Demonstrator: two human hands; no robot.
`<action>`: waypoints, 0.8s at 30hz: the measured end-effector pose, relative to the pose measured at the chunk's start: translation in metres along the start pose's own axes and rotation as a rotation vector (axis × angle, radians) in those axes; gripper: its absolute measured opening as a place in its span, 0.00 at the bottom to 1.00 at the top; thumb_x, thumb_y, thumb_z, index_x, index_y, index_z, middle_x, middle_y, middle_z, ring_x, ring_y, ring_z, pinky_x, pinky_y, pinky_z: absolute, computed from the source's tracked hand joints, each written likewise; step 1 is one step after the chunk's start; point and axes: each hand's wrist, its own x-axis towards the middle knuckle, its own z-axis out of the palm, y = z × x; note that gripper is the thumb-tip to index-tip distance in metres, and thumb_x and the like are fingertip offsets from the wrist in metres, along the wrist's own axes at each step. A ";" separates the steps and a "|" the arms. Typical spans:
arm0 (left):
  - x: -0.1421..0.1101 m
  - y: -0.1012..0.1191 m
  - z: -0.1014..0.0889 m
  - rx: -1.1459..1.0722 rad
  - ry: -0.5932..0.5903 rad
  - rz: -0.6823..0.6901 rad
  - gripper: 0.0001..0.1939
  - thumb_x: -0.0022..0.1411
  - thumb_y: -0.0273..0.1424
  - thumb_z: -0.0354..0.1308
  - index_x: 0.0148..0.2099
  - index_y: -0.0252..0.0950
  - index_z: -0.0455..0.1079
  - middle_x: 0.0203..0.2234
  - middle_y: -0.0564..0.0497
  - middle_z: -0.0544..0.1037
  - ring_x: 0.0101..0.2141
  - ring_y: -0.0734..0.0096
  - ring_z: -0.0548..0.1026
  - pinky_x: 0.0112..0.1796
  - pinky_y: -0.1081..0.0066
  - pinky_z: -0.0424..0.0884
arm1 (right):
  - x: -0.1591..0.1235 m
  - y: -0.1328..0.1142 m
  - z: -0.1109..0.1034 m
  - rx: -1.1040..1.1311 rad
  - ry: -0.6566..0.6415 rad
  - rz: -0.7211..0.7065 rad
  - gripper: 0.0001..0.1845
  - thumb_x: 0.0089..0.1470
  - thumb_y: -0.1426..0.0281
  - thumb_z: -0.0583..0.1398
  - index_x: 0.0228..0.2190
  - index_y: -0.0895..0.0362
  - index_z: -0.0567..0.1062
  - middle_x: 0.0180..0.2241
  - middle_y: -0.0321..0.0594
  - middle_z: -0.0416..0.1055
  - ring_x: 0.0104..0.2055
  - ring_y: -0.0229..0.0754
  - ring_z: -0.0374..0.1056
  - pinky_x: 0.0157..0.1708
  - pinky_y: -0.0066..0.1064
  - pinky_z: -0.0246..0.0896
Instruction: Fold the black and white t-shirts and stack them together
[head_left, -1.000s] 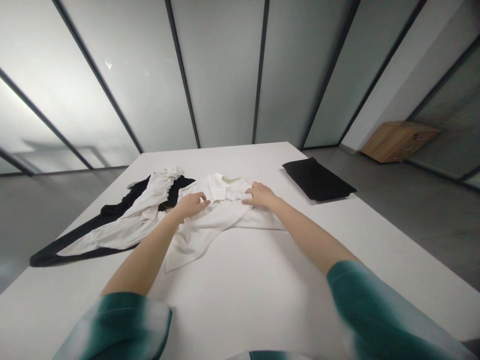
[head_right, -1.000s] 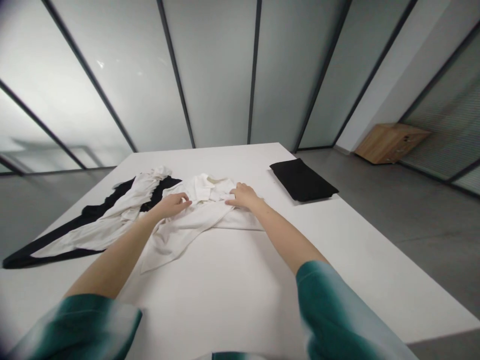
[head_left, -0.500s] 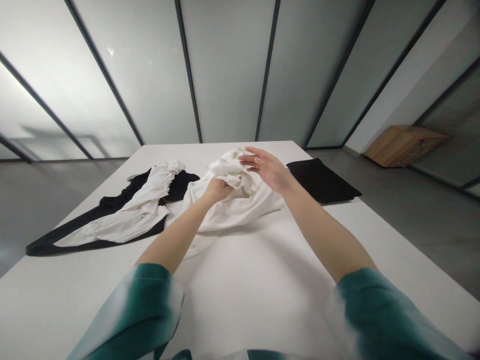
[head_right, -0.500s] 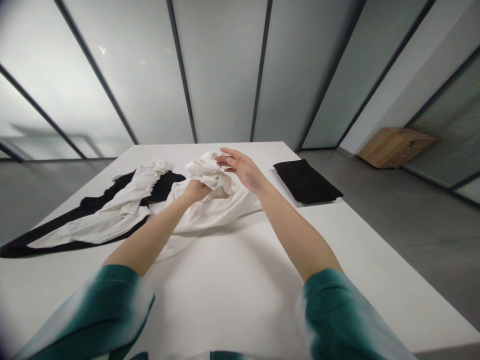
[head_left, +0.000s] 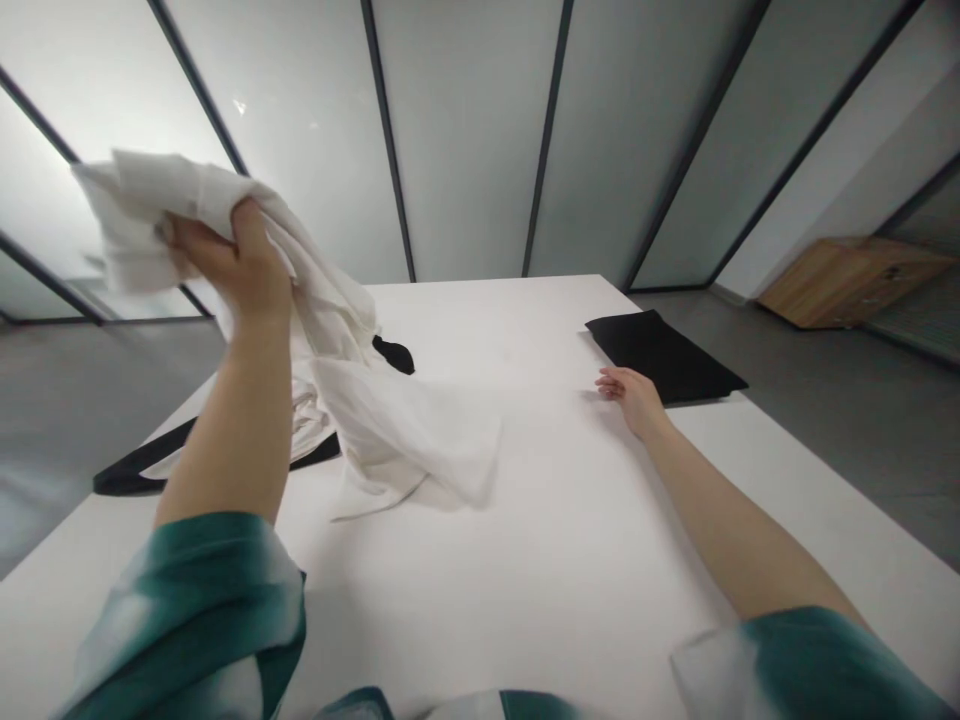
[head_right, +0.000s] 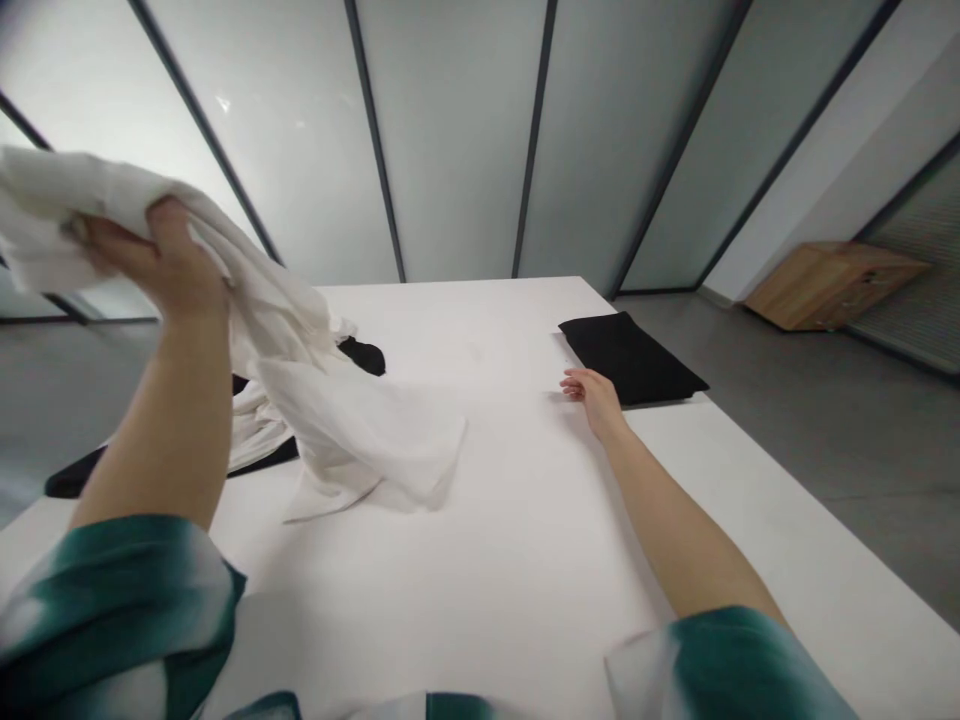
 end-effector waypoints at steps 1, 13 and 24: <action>0.011 -0.005 0.005 0.081 -0.211 -0.027 0.23 0.59 0.22 0.57 0.55 0.23 0.55 0.52 0.41 0.69 0.56 0.64 0.68 0.61 0.56 0.54 | 0.000 0.001 0.002 -0.016 -0.005 -0.009 0.12 0.37 0.62 0.66 0.25 0.56 0.77 0.23 0.40 0.75 0.24 0.38 0.68 0.24 0.29 0.62; -0.113 -0.050 -0.092 0.488 -1.431 0.058 0.30 0.52 0.57 0.57 0.46 0.38 0.73 0.41 0.44 0.79 0.44 0.54 0.76 0.50 0.56 0.70 | -0.001 0.008 0.009 -0.242 -0.060 -0.070 0.11 0.40 0.61 0.65 0.25 0.56 0.77 0.24 0.40 0.75 0.27 0.41 0.70 0.32 0.32 0.68; -0.201 -0.037 -0.084 0.389 -1.285 -0.053 0.19 0.56 0.33 0.49 0.46 0.38 0.75 0.43 0.45 0.79 0.48 0.56 0.74 0.52 0.58 0.68 | -0.004 0.007 0.010 -0.359 -0.092 -0.071 0.07 0.42 0.64 0.63 0.24 0.54 0.78 0.23 0.38 0.74 0.28 0.42 0.69 0.35 0.35 0.67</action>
